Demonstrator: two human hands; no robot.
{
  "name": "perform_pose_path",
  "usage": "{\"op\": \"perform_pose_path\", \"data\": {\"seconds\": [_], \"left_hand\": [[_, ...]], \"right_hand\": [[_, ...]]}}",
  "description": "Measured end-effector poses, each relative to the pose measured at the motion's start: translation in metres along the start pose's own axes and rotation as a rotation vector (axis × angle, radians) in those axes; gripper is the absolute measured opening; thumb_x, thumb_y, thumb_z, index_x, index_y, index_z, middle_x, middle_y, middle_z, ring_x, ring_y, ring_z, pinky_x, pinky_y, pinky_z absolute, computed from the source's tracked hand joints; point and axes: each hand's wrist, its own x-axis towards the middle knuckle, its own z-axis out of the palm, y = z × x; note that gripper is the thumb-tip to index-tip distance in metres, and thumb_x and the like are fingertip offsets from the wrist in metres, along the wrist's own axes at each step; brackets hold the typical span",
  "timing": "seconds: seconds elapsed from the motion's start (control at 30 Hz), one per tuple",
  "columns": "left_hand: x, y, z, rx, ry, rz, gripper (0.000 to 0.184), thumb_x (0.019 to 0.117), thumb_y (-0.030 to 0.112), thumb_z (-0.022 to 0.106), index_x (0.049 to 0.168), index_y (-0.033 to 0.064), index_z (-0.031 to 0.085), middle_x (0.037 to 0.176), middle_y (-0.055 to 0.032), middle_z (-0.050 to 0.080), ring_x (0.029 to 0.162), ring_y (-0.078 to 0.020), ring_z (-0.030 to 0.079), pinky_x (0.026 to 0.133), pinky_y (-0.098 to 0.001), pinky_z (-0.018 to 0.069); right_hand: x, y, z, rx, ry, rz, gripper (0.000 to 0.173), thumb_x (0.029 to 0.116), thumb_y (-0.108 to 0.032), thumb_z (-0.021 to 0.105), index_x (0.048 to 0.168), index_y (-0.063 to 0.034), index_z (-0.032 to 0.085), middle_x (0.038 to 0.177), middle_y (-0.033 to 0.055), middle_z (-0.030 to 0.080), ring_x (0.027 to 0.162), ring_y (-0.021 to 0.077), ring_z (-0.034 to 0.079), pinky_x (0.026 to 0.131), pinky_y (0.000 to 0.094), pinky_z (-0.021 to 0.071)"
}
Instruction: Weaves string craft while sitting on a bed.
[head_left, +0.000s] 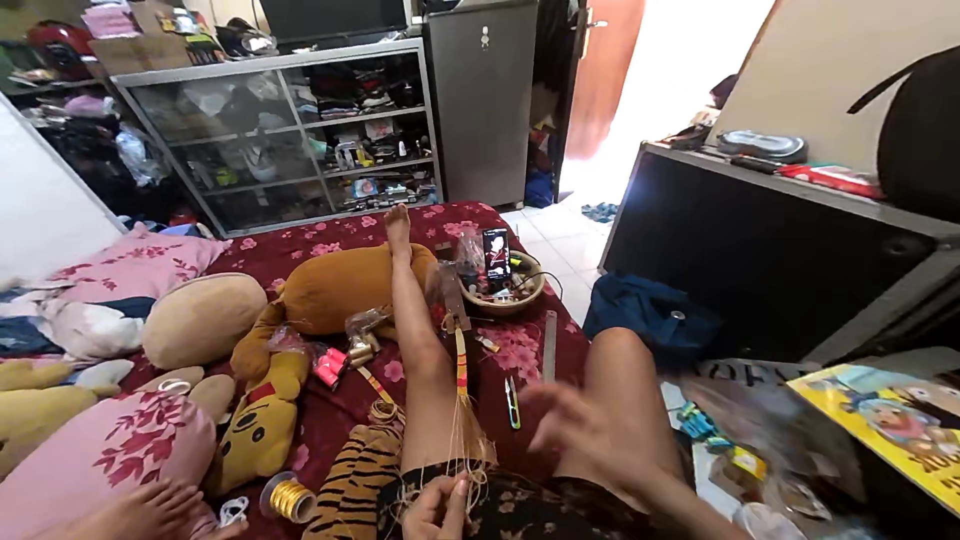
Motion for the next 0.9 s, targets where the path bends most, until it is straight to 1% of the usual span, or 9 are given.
{"op": "perform_pose_path", "data": {"seconds": [0.07, 0.13, 0.27, 0.33, 0.43, 0.53, 0.73, 0.83, 0.9], "left_hand": [[0.001, 0.002, -0.002, 0.028, -0.020, -0.003, 0.013, 0.0974, 0.001, 0.057, 0.099, -0.0074, 0.068, 0.074, 0.0034, 0.068, 0.060, 0.0043, 0.061, 0.059, -0.0157, 0.0536], [0.002, 0.001, -0.007, 0.003, -0.050, -0.027, 0.020, 0.0997, 0.001, 0.053, 0.110, -0.0110, 0.065, 0.081, -0.0006, 0.070, 0.063, 0.0018, 0.062, 0.062, -0.0182, 0.0550], [0.004, -0.006, -0.013, 0.009, -0.081, -0.089, 0.024, 0.1001, -0.001, 0.046, 0.120, -0.0104, 0.056, 0.082, 0.0013, 0.065, 0.061, 0.0028, 0.058, 0.060, -0.0182, 0.0530], [0.007, -0.011, -0.014, 0.199, -0.073, -0.042, 0.024, 0.0962, -0.002, 0.049, 0.113, -0.0113, 0.062, 0.085, -0.0050, 0.067, 0.064, 0.0004, 0.059, 0.064, -0.0187, 0.0517], [0.015, -0.022, -0.018, 0.531, -0.093, 0.033, 0.024, 0.0901, -0.004, 0.052, 0.106, -0.0113, 0.069, 0.085, -0.0205, 0.072, 0.070, -0.0253, 0.069, 0.069, -0.0431, 0.0564], [0.017, -0.021, -0.018, 0.561, -0.127, 0.017, 0.024, 0.0904, -0.003, 0.052, 0.106, -0.0118, 0.068, 0.088, -0.0223, 0.072, 0.071, -0.0274, 0.070, 0.070, -0.0440, 0.0565], [0.005, -0.013, -0.014, 0.337, -0.171, 0.040, 0.026, 0.0931, -0.004, 0.052, 0.112, -0.0131, 0.066, 0.091, -0.0162, 0.071, 0.071, -0.0066, 0.063, 0.070, -0.0232, 0.0530], [0.007, -0.015, -0.027, 0.301, -0.143, 0.058, 0.028, 0.0949, -0.004, 0.051, 0.115, -0.0124, 0.067, 0.097, -0.0167, 0.073, 0.077, -0.0078, 0.067, 0.075, -0.0250, 0.0562], [0.012, -0.021, -0.047, 0.226, -0.035, -0.012, 0.027, 0.0979, -0.002, 0.047, 0.116, -0.0117, 0.064, 0.086, -0.0077, 0.069, 0.065, -0.0038, 0.062, 0.063, -0.0230, 0.0543]], "right_hand": [[0.011, -0.003, 0.050, 0.129, -0.527, 0.176, 0.049, 0.1032, -0.012, 0.054, 0.149, 0.0030, 0.044, 0.136, 0.0188, 0.060, 0.102, 0.0218, 0.069, 0.093, 0.0398, 0.0567], [0.018, 0.004, 0.068, 0.069, -0.752, 0.227, 0.037, 0.1064, -0.014, 0.048, 0.137, 0.0068, 0.055, 0.117, 0.0227, 0.067, 0.098, 0.0265, 0.068, 0.092, 0.0440, 0.0532], [0.052, -0.001, 0.062, 0.204, -0.529, 0.288, 0.029, 0.1074, -0.019, 0.043, 0.114, 0.0001, 0.063, 0.077, -0.0027, 0.054, 0.059, 0.0023, 0.046, 0.056, 0.0219, 0.0415], [0.085, -0.004, 0.046, 0.391, -0.324, 0.282, 0.028, 0.1054, -0.015, 0.042, 0.118, -0.0012, 0.064, 0.072, -0.0091, 0.052, 0.056, -0.0011, 0.044, 0.054, 0.0184, 0.0396], [0.119, 0.006, 0.029, 0.569, -0.019, 0.327, 0.032, 0.1048, -0.007, 0.034, 0.114, 0.0003, 0.064, 0.062, -0.0112, 0.041, 0.049, 0.0009, 0.036, 0.049, 0.0192, 0.0351], [0.103, 0.014, 0.043, 0.622, 0.091, 0.297, 0.032, 0.1026, -0.005, 0.035, 0.115, 0.0006, 0.064, 0.062, -0.0119, 0.040, 0.049, 0.0005, 0.036, 0.049, 0.0186, 0.0349], [0.071, 0.019, 0.077, 0.159, -0.225, 0.491, 0.042, 0.1051, -0.024, 0.056, 0.135, 0.0038, 0.048, 0.096, 0.0103, 0.064, 0.079, 0.0124, 0.058, 0.076, 0.0324, 0.0506], [0.079, 0.032, 0.083, 0.043, -0.280, 0.382, 0.030, 0.1024, -0.025, 0.060, 0.116, 0.0021, 0.062, 0.079, 0.0044, 0.057, 0.068, 0.0101, 0.052, 0.067, 0.0301, 0.0475], [0.081, 0.037, 0.079, 0.057, -0.274, 0.347, 0.025, 0.1017, -0.024, 0.061, 0.108, -0.0002, 0.065, 0.073, -0.0011, 0.054, 0.063, 0.0051, 0.049, 0.063, 0.0251, 0.0442]]}}
